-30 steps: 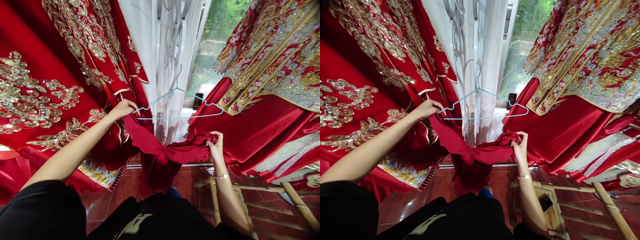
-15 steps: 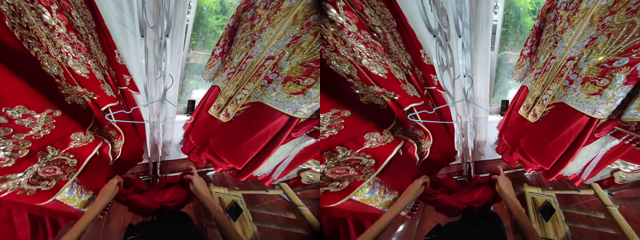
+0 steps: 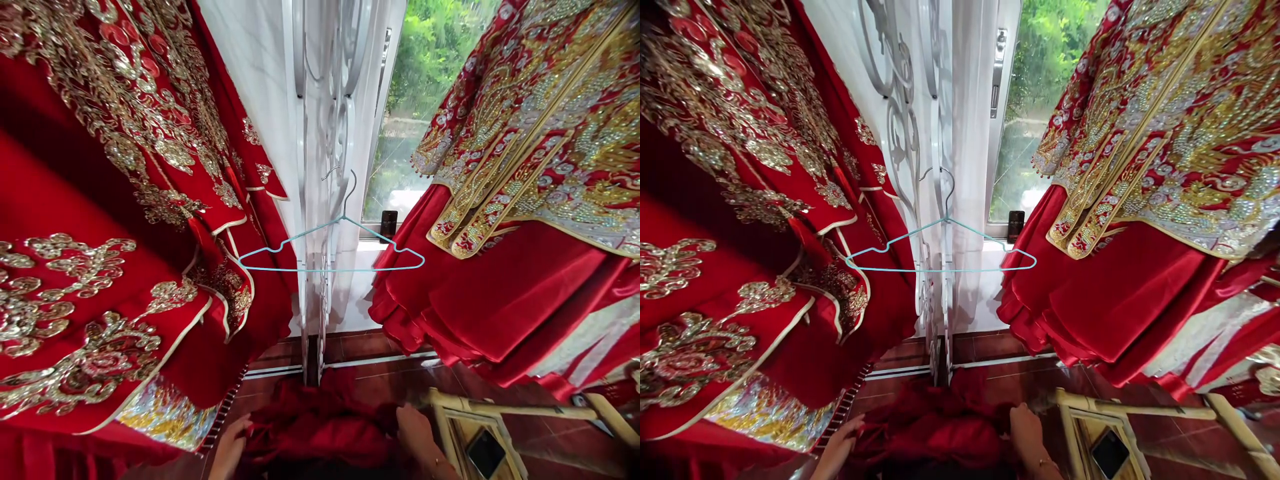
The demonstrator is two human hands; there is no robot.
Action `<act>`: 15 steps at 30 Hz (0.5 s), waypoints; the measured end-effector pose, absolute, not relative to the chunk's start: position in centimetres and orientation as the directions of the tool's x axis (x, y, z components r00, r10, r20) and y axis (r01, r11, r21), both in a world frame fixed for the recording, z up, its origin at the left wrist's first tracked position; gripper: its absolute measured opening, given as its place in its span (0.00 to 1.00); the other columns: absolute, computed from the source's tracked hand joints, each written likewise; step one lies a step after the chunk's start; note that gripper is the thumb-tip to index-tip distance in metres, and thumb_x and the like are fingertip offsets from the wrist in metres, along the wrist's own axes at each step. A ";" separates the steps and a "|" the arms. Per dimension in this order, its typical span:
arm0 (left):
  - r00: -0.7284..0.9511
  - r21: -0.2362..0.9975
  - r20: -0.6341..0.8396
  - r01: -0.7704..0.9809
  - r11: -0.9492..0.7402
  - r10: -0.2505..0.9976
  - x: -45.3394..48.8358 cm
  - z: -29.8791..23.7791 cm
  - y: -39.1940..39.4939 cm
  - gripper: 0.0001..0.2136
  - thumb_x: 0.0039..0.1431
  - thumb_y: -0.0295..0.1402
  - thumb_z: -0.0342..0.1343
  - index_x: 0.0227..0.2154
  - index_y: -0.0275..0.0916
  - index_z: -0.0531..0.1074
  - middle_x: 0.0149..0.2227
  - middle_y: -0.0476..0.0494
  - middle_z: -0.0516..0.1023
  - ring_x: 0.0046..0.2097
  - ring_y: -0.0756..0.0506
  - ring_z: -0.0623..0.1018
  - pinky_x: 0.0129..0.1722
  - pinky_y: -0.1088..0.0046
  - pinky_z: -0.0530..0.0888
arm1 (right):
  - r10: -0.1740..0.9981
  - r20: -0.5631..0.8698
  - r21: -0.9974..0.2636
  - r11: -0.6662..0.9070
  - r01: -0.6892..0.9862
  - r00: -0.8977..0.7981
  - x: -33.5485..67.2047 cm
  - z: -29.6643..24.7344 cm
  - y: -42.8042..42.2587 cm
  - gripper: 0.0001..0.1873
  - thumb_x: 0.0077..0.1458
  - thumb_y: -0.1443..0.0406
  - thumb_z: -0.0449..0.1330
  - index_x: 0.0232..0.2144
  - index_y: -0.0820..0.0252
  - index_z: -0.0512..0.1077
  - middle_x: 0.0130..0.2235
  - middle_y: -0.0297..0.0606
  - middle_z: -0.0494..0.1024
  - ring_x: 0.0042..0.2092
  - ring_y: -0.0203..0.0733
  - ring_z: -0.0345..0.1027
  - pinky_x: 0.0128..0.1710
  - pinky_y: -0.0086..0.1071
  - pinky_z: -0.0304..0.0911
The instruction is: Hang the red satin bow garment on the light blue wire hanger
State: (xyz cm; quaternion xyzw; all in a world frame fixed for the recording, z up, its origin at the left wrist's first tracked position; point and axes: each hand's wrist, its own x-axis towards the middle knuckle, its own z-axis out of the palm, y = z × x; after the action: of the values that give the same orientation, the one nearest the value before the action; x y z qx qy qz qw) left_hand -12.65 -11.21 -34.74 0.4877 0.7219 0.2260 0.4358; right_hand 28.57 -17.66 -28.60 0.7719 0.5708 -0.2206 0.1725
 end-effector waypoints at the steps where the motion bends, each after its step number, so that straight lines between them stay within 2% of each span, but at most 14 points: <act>1: -0.149 0.714 -0.388 0.575 0.399 0.910 -12.6 -35.2 -11.5 0.08 0.32 0.23 0.50 0.14 0.40 0.73 0.43 0.39 0.85 0.56 0.33 0.79 0.60 0.60 0.72 | 0.802 -0.546 0.022 -0.275 0.961 0.242 28.7 -29.5 -17.9 0.24 0.57 0.80 0.48 0.47 0.69 0.80 0.51 0.63 0.79 0.53 0.56 0.77 0.50 0.43 0.70; 3: -0.148 0.621 -0.332 0.709 0.334 0.931 -12.7 -36.0 -12.0 0.08 0.35 0.22 0.51 0.12 0.40 0.71 0.43 0.39 0.84 0.54 0.34 0.80 0.58 0.61 0.73 | 0.811 -0.540 0.030 -0.248 0.968 0.224 28.9 -31.2 -18.3 0.24 0.57 0.79 0.48 0.47 0.66 0.80 0.56 0.61 0.77 0.59 0.59 0.72 0.54 0.51 0.67; 5: -0.140 0.527 -0.288 0.803 0.278 0.948 -12.6 -36.3 -12.3 0.10 0.39 0.21 0.51 0.12 0.40 0.72 0.44 0.40 0.83 0.53 0.35 0.80 0.56 0.61 0.73 | 0.837 -0.516 -0.005 -0.215 0.977 0.181 29.0 -32.8 -18.6 0.24 0.58 0.77 0.48 0.46 0.60 0.81 0.63 0.55 0.71 0.66 0.59 0.63 0.63 0.60 0.57; 7: -0.137 0.478 -0.252 0.843 0.246 0.958 -12.2 -35.9 -12.4 0.10 0.42 0.21 0.52 0.13 0.40 0.72 0.45 0.40 0.81 0.52 0.37 0.80 0.56 0.61 0.72 | 0.867 -0.482 -0.084 -0.187 0.979 0.124 29.0 -33.8 -18.7 0.23 0.61 0.73 0.49 0.43 0.56 0.82 0.66 0.47 0.68 0.70 0.56 0.56 0.70 0.60 0.41; 8: -0.131 0.480 -0.232 0.847 0.231 0.964 -11.8 -35.4 -12.3 0.10 0.43 0.21 0.52 0.14 0.40 0.73 0.46 0.40 0.81 0.50 0.38 0.80 0.56 0.63 0.72 | 0.879 -0.464 -0.122 -0.181 0.976 0.105 28.9 -34.1 -18.6 0.22 0.62 0.72 0.49 0.42 0.55 0.82 0.67 0.46 0.68 0.70 0.55 0.55 0.71 0.58 0.37; 10: -0.114 0.513 -0.224 0.831 0.217 0.968 -10.6 -34.0 -12.3 0.10 0.48 0.23 0.51 0.18 0.40 0.74 0.43 0.41 0.81 0.44 0.42 0.81 0.50 0.67 0.73 | 0.903 -0.420 -0.179 -0.178 0.968 0.089 28.7 -34.3 -18.4 0.21 0.62 0.71 0.49 0.43 0.56 0.82 0.65 0.46 0.70 0.68 0.53 0.59 0.72 0.55 0.35; 12: -0.078 0.553 -0.293 0.799 0.236 0.953 -9.1 -32.4 -12.1 0.11 0.50 0.24 0.48 0.20 0.40 0.72 0.35 0.44 0.79 0.36 0.45 0.79 0.41 0.71 0.72 | 0.924 -0.371 -0.227 -0.185 0.956 0.090 28.2 -34.2 -18.2 0.21 0.60 0.73 0.50 0.45 0.57 0.80 0.62 0.47 0.74 0.65 0.52 0.64 0.72 0.53 0.38; 15: -0.009 0.647 -0.382 0.711 0.275 0.924 -7.2 -30.2 -11.7 0.08 0.45 0.28 0.47 0.15 0.42 0.65 0.23 0.47 0.73 0.29 0.44 0.75 0.34 0.71 0.68 | 0.967 -0.236 -0.358 -0.182 0.916 0.099 27.3 -33.9 -17.7 0.21 0.55 0.77 0.49 0.40 0.57 0.79 0.53 0.44 0.80 0.59 0.49 0.70 0.70 0.52 0.45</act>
State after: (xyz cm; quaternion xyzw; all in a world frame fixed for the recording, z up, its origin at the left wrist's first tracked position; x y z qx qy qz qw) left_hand -7.16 -11.65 -30.21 0.5865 0.6971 0.1370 0.3890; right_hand 27.26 -17.65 -33.86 0.7390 0.6369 -0.2113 -0.0599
